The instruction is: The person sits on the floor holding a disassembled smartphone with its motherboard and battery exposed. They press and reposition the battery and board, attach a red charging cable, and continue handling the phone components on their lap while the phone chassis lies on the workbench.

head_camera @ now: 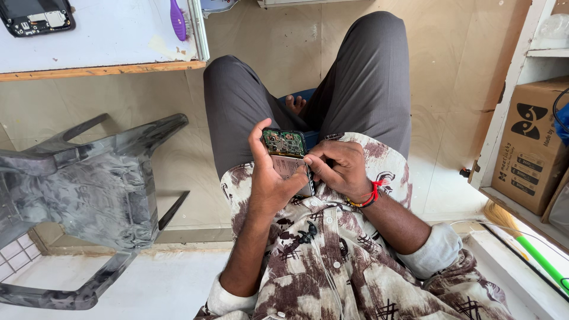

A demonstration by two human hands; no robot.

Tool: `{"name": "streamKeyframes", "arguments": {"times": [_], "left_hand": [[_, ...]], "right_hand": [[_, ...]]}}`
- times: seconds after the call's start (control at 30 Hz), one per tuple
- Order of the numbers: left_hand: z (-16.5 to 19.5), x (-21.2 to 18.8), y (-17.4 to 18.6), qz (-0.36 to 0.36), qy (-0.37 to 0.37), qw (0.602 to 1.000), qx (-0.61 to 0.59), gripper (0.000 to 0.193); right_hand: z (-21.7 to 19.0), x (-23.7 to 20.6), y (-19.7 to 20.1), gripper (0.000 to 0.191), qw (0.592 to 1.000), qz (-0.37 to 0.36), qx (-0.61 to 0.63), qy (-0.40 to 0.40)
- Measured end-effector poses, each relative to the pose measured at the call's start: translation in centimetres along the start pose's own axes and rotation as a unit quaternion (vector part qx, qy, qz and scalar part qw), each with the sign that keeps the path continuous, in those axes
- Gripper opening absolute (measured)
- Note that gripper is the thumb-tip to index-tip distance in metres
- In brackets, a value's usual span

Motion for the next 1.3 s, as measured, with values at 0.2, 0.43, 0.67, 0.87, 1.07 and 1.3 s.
{"name": "streamKeyframes", "arguments": {"times": [0.2,0.43,0.67,0.87,1.07,1.3], "left_hand": [[-0.1,-0.11,0.09,-0.01,-0.015,0.997,-0.074,0.095],[-0.11,-0.43,0.7,-0.018,-0.032,0.994,-0.106,0.097],[0.07,-0.47,0.61,-0.004,-0.033,0.998,-0.052,0.101],[0.43,-0.57,0.72,0.014,-0.031,0.999,0.0,0.102],[0.56,-0.89,0.78,-0.002,-0.039,0.998,-0.056,0.097],[0.44,-0.91,0.45,0.022,-0.018,0.999,-0.025,0.101]], "right_hand": [[0.04,0.0,-0.06,0.015,1.0,0.011,0.019,-0.021],[-0.24,0.23,-0.47,0.014,1.0,0.014,-0.001,-0.018],[-0.33,0.21,-0.67,0.013,1.0,0.014,-0.002,-0.013],[-0.34,0.26,-0.77,0.014,1.0,0.012,-0.016,-0.007],[-0.29,0.1,-0.85,0.014,1.0,0.006,-0.025,-0.005],[-0.2,-0.12,-0.84,0.015,1.0,0.013,-0.025,-0.011]]}}
Point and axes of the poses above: each hand's wrist, its own x-axis towards the middle knuckle, its own y-axis out of the back of the hand, z = x × y, the point moved 4 cm from there along x, towards the middle knuckle, and after that the axes turned 5 degrees about x, right-handed, at the moved point
